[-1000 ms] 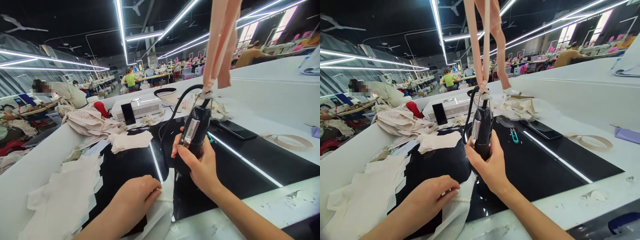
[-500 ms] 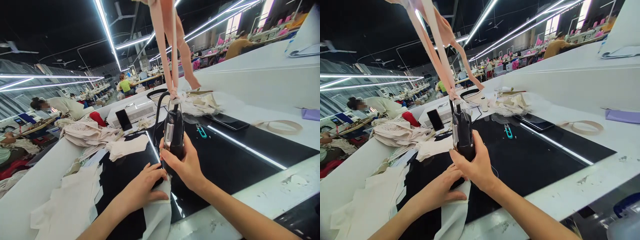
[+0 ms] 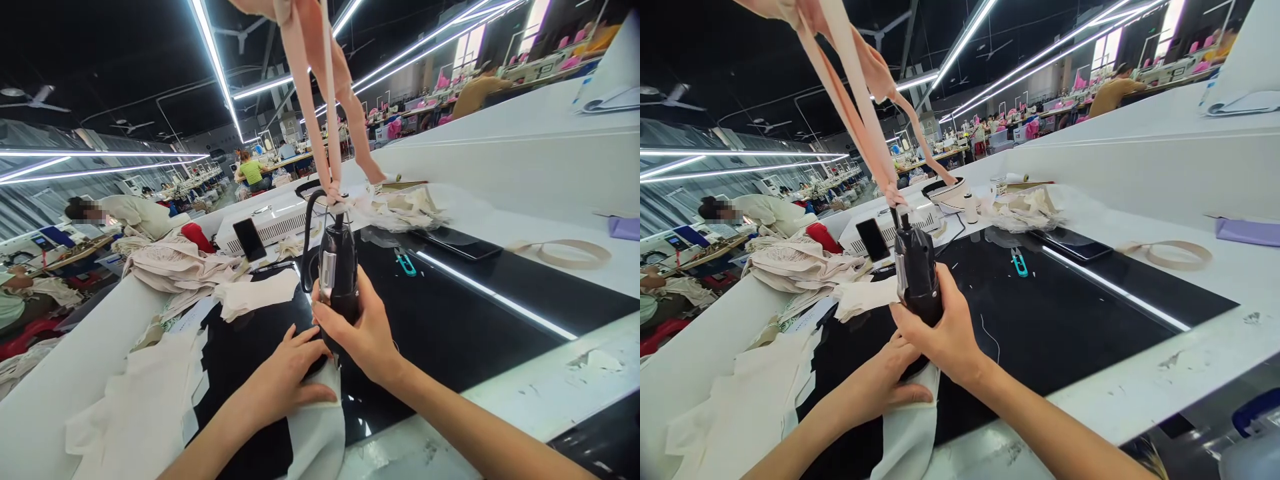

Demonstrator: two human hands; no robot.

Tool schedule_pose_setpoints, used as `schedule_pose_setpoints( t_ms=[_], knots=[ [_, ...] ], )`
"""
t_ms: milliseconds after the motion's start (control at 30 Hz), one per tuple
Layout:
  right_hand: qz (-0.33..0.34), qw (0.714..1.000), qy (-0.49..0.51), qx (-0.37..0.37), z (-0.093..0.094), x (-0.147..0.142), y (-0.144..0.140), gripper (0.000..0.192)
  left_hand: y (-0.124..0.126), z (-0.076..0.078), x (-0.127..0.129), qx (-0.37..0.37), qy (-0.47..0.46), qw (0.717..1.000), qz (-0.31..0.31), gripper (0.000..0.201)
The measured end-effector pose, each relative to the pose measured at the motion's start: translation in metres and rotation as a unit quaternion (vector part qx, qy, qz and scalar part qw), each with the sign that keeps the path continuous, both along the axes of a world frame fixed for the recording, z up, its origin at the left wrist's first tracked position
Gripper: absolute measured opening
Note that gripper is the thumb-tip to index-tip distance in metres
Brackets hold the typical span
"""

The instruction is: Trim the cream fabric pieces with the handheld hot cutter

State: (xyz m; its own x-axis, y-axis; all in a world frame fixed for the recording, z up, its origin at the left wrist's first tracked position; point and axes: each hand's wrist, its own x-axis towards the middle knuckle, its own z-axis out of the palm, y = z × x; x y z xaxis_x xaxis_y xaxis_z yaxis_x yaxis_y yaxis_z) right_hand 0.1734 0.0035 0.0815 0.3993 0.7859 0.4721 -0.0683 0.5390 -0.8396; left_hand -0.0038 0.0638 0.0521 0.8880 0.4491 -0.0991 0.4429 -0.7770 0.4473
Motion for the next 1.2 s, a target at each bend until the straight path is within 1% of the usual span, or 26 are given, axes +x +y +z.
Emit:
schedule_pose_setpoints(
  t_ms=[167, 267, 400, 533, 767, 833, 933, 1033, 1200],
  knots=[
    [-0.030, 0.999, -0.006, 0.011, -0.001, 0.002, 0.001, 0.023, 0.001, 0.000, -0.003, 0.013, 0.004, 0.999, -0.030, 0.065],
    [-0.031, 0.999, 0.002, 0.006, -0.003, 0.003, 0.002, 0.023, 0.002, 0.002, -0.003, 0.008, 0.018, 0.999, -0.027, 0.066],
    [-0.026, 1.000, 0.003, 0.007, -0.004, 0.003, 0.002, 0.023, 0.000, 0.005, -0.001, 0.008, 0.026, 0.999, -0.023, 0.065],
    [-0.030, 1.000, 0.009, -0.004, -0.003, 0.001, 0.001, 0.022, 0.000, 0.005, -0.001, 0.012, 0.020, 0.999, -0.024, 0.064],
    [-0.025, 1.000, 0.002, 0.003, -0.003, 0.001, 0.001, 0.023, 0.000, 0.003, -0.002, 0.060, -0.002, 0.997, -0.042, 0.057],
    [-0.028, 1.000, -0.002, 0.003, -0.004, 0.001, 0.001, 0.024, -0.001, 0.004, 0.000, 0.059, -0.001, 0.998, -0.036, 0.053],
    [-0.034, 0.999, -0.006, -0.001, -0.004, 0.001, 0.001, 0.024, -0.006, 0.003, 0.004, 0.040, 0.004, 0.999, -0.009, 0.051],
    [-0.032, 0.999, -0.007, -0.005, -0.005, 0.001, 0.000, 0.025, -0.010, 0.002, 0.006, 0.023, 0.014, 1.000, 0.014, 0.055],
    [-0.029, 1.000, -0.006, -0.006, -0.006, 0.002, 0.000, 0.026, -0.013, 0.006, 0.003, 0.009, 0.049, 0.999, 0.022, 0.065]
  ],
)
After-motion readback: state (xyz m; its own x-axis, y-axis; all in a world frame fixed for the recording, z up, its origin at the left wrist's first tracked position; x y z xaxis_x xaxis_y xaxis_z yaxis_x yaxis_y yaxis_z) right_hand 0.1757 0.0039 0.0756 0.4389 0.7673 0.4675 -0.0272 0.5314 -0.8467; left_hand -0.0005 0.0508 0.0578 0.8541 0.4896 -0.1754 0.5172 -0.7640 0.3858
